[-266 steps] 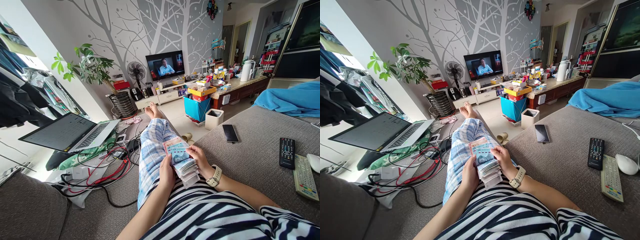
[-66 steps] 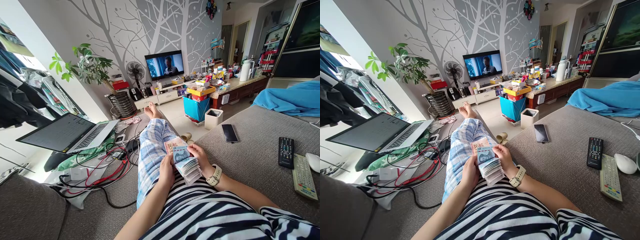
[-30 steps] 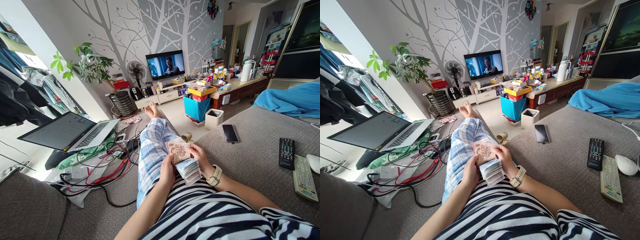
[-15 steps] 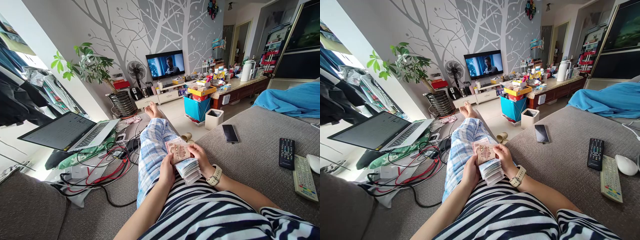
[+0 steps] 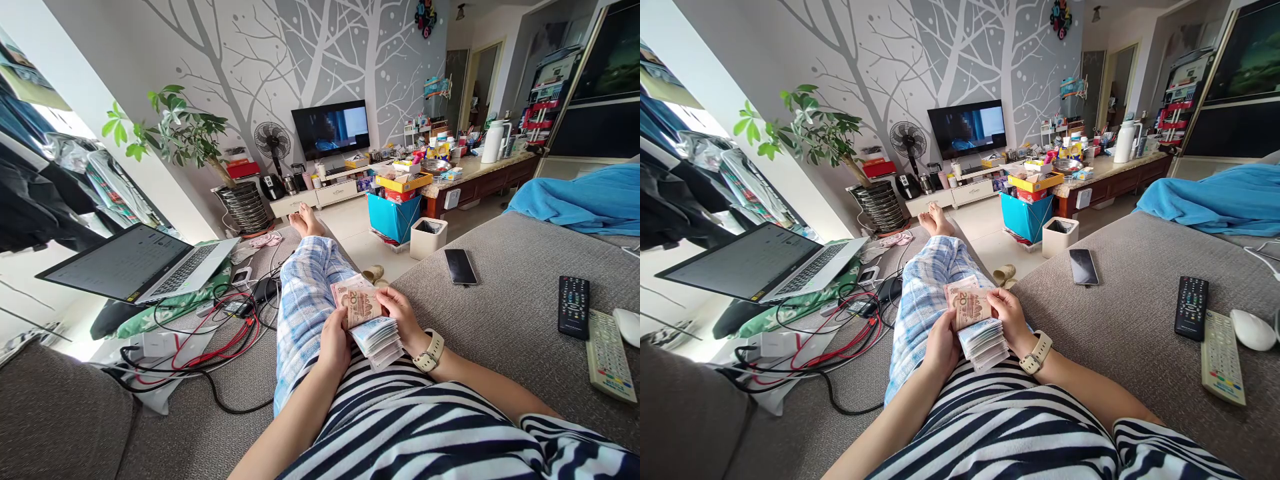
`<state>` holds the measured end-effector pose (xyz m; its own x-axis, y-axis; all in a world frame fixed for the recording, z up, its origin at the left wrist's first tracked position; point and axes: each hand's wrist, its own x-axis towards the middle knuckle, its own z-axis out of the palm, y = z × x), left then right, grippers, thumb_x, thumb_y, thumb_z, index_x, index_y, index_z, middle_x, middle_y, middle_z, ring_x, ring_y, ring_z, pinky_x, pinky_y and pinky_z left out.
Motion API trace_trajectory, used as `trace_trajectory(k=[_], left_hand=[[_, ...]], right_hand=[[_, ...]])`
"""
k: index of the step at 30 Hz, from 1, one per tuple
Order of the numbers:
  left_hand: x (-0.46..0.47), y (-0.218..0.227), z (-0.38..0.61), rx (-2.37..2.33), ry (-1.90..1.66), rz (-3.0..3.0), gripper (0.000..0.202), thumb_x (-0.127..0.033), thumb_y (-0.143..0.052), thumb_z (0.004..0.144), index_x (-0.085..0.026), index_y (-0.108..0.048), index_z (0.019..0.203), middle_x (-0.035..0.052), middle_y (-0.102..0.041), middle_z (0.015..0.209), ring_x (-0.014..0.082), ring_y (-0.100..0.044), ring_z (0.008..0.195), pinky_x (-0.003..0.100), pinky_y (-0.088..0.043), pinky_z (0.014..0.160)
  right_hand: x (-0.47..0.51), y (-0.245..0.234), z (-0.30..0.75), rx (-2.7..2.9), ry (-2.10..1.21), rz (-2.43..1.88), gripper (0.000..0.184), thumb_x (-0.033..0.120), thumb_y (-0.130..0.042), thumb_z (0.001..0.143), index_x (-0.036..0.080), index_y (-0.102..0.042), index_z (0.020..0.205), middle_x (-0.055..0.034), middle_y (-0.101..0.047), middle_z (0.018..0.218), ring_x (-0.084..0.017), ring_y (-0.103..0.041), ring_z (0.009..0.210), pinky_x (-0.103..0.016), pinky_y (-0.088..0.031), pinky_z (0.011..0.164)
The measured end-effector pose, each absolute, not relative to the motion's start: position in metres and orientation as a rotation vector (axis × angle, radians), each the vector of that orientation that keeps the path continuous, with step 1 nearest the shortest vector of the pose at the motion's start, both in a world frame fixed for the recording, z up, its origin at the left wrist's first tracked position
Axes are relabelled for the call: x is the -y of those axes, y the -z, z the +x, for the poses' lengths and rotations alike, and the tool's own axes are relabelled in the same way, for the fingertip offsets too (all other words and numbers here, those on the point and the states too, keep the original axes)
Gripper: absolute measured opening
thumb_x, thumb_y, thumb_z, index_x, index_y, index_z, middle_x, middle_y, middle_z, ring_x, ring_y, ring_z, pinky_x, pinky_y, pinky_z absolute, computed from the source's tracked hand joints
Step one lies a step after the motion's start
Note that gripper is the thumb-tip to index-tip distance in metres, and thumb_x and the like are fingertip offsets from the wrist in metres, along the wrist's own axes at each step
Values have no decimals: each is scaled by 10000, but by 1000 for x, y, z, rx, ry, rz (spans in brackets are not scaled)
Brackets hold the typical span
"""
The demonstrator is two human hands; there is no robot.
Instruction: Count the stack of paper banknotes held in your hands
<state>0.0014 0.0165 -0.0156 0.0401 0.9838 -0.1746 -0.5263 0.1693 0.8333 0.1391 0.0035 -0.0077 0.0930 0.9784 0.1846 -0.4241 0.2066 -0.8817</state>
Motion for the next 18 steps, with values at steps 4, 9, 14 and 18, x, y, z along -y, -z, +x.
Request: trace_trajectory(k=[4,9,14,18], left_hand=[[-15,13,2,-909,-1294,663,323,-285,-613,705,-99,-671,963,98,-729,900,233,-680,807,337,-536,720],[-14,13,2,-918,-1299,667,300,-275,-616,693,-106,-675,934,87,-729,880,216,-674,780,322,-529,708],[-13,10,2,-920,-1302,675,288,-284,-619,683,-108,-680,903,84,-730,868,208,-670,760,310,-526,694],[-13,9,2,-926,-1297,675,276,-276,-626,674,-114,-682,891,80,-730,862,220,-673,786,318,-527,705]], right_hand=[[-5,11,139,927,-1217,-754,261,442,-645,754,194,-566,732,15,-507,646,-120,-426,559,-253,-340,532],[-5,15,139,918,-1205,-725,249,419,-647,772,181,-582,747,25,-477,623,-106,-403,540,-242,-315,511],[-2,10,139,918,-1206,-743,268,438,-651,760,182,-574,739,19,-503,638,-114,-420,552,-250,-330,522],[0,6,139,920,-1209,-748,276,444,-656,749,186,-561,725,21,-499,630,-116,-418,549,-255,-331,523]])
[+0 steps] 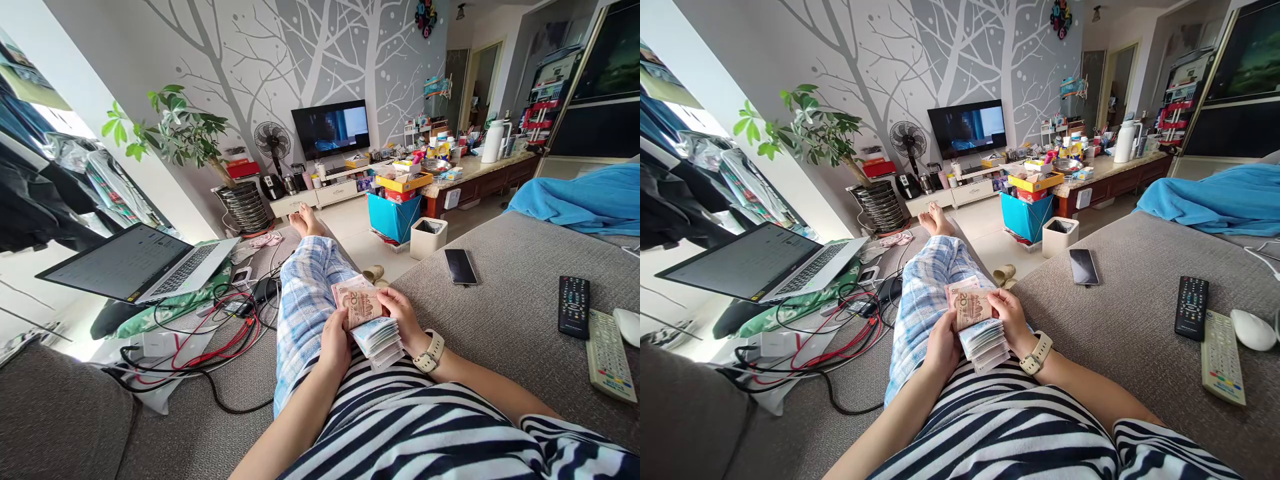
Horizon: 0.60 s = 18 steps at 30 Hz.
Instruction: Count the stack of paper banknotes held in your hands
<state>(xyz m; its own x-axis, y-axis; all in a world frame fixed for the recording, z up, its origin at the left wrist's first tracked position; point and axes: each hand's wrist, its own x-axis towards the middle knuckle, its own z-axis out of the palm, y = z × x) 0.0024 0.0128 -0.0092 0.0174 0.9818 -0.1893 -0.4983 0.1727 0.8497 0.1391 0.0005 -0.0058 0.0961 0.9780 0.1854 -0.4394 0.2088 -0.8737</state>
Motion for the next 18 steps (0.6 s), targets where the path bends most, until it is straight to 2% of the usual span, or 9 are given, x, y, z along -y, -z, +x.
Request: trace_trajectory(k=[4,10,15,18], left_hand=[[-12,9,3,-901,-1296,689,282,-275,-623,681,-115,-682,905,88,-731,890,237,-677,818,338,-526,732],[-8,2,5,-869,-1278,685,246,-251,-611,689,-134,-682,893,90,-733,848,248,-681,772,373,-522,751],[-4,-3,6,-888,-1295,688,167,-210,-656,660,-160,-684,817,50,-723,767,193,-657,679,310,-507,687],[-2,-4,5,-899,-1268,715,169,-220,-670,659,-173,-686,821,45,-713,732,198,-647,661,318,-500,672]], right_hand=[[-2,7,139,907,-1205,-764,299,469,-652,743,197,-540,688,25,-485,601,-117,-397,526,-261,-316,508],[-5,14,139,975,-1194,-765,366,540,-551,809,201,-550,669,20,-495,511,-121,-392,468,-275,-303,501],[-9,17,141,989,-1164,-809,349,499,-648,757,194,-511,654,43,-456,517,-107,-388,487,-262,-313,514],[-11,18,141,943,-1134,-868,339,476,-695,713,192,-512,691,45,-467,564,-108,-402,518,-255,-329,523]])
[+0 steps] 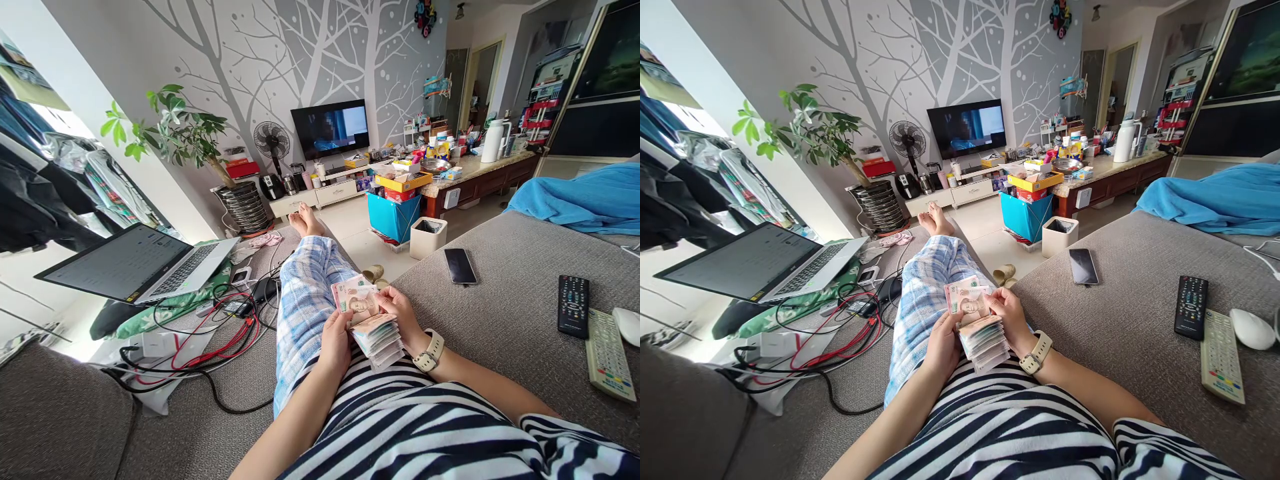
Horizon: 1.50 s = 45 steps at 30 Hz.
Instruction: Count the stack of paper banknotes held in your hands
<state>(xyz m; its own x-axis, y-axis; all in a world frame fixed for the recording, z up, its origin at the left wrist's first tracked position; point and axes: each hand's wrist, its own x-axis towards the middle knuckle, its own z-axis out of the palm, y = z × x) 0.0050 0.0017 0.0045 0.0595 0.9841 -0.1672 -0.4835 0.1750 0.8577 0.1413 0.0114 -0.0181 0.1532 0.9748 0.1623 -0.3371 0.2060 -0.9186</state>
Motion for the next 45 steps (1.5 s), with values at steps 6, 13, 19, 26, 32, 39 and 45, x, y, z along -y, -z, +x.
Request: trace_trajectory(k=[6,13,19,26,32,39,45], left_hand=[[-1,-5,4,-921,-1235,716,183,-206,-674,628,-191,-682,810,48,-701,704,240,-662,736,351,-508,704],[-7,2,4,-907,-1290,685,220,-229,-678,631,-146,-665,834,43,-703,736,192,-652,676,305,-511,660],[-14,12,2,-903,-1321,646,237,-293,-649,672,-119,-650,834,47,-704,747,182,-645,650,298,-515,623],[-13,9,2,-900,-1308,647,243,-294,-633,697,-121,-653,867,58,-719,785,200,-665,690,316,-529,656],[-11,5,4,-899,-1322,621,213,-250,-616,702,-106,-661,853,79,-723,787,198,-664,697,319,-533,689],[-11,5,3,-920,-1321,626,175,-241,-611,704,-122,-669,818,51,-702,714,177,-637,616,302,-525,625],[-9,4,3,-945,-1335,617,169,-243,-622,688,-124,-652,804,36,-683,697,166,-624,619,273,-502,570]], right_hand=[[-14,24,140,948,-1146,-854,343,508,-655,733,193,-524,700,39,-454,572,-111,-388,522,-252,-323,509],[-13,23,140,960,-1159,-806,324,471,-648,756,189,-518,663,40,-434,567,-105,-364,519,-249,-296,505],[-11,20,139,944,-1180,-767,276,432,-649,769,187,-548,693,27,-474,611,-109,-373,537,-252,-296,520],[-14,23,139,890,-1210,-738,289,409,-668,753,191,-519,636,49,-394,547,-102,-318,506,-251,-246,493],[-13,22,139,913,-1185,-739,318,414,-648,772,189,-492,609,49,-380,545,-103,-317,514,-254,-243,494],[-13,23,139,902,-1202,-732,302,404,-655,765,192,-502,614,52,-376,537,-102,-309,505,-256,-236,489],[-11,19,139,900,-1213,-747,292,408,-668,745,191,-516,623,54,-383,527,-98,-315,495,-256,-245,487]])
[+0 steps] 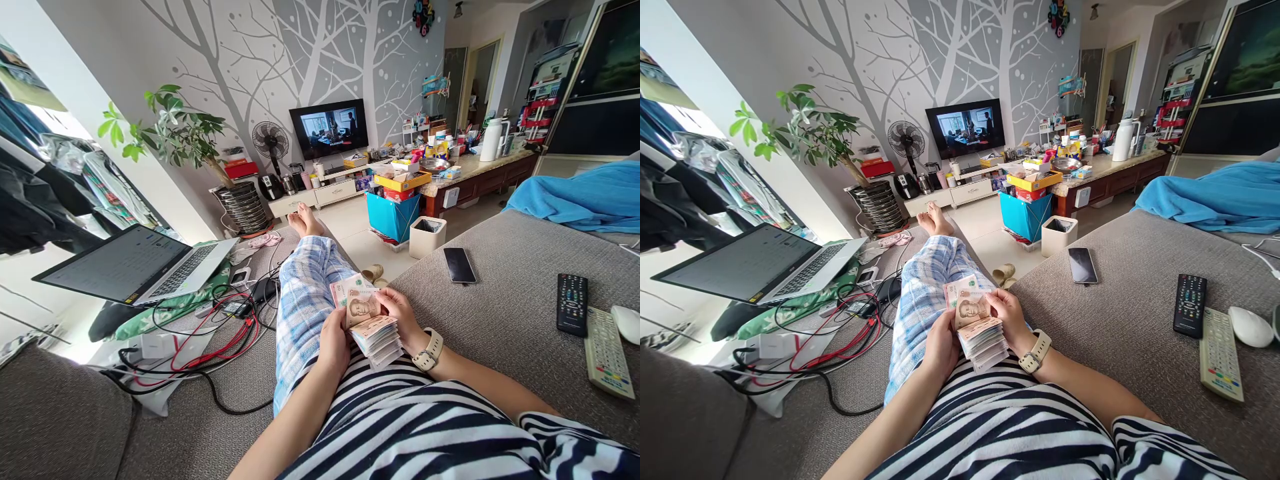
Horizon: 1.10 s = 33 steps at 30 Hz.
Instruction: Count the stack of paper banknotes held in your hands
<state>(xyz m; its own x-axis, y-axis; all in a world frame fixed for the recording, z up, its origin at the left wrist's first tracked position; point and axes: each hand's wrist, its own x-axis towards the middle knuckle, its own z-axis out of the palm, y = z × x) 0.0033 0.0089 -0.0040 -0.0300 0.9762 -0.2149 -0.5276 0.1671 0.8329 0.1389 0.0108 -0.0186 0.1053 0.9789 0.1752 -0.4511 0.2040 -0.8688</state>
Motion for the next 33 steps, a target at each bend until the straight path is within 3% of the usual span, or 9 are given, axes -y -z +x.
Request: trace_trajectory(k=[10,33], left_hand=[[-10,4,4,-973,-1331,615,166,-254,-641,652,-139,-625,769,-6,-638,639,131,-563,544,260,-475,532],[-12,9,4,-960,-1320,639,215,-285,-627,677,-136,-643,832,29,-675,730,164,-611,624,277,-494,572]], right_hand=[[-6,13,140,934,-1212,-744,283,403,-648,771,195,-516,632,46,-394,540,-103,-321,499,-263,-242,486],[-5,14,140,911,-1217,-737,290,413,-648,769,189,-520,636,46,-408,550,-98,-322,497,-259,-237,486]])
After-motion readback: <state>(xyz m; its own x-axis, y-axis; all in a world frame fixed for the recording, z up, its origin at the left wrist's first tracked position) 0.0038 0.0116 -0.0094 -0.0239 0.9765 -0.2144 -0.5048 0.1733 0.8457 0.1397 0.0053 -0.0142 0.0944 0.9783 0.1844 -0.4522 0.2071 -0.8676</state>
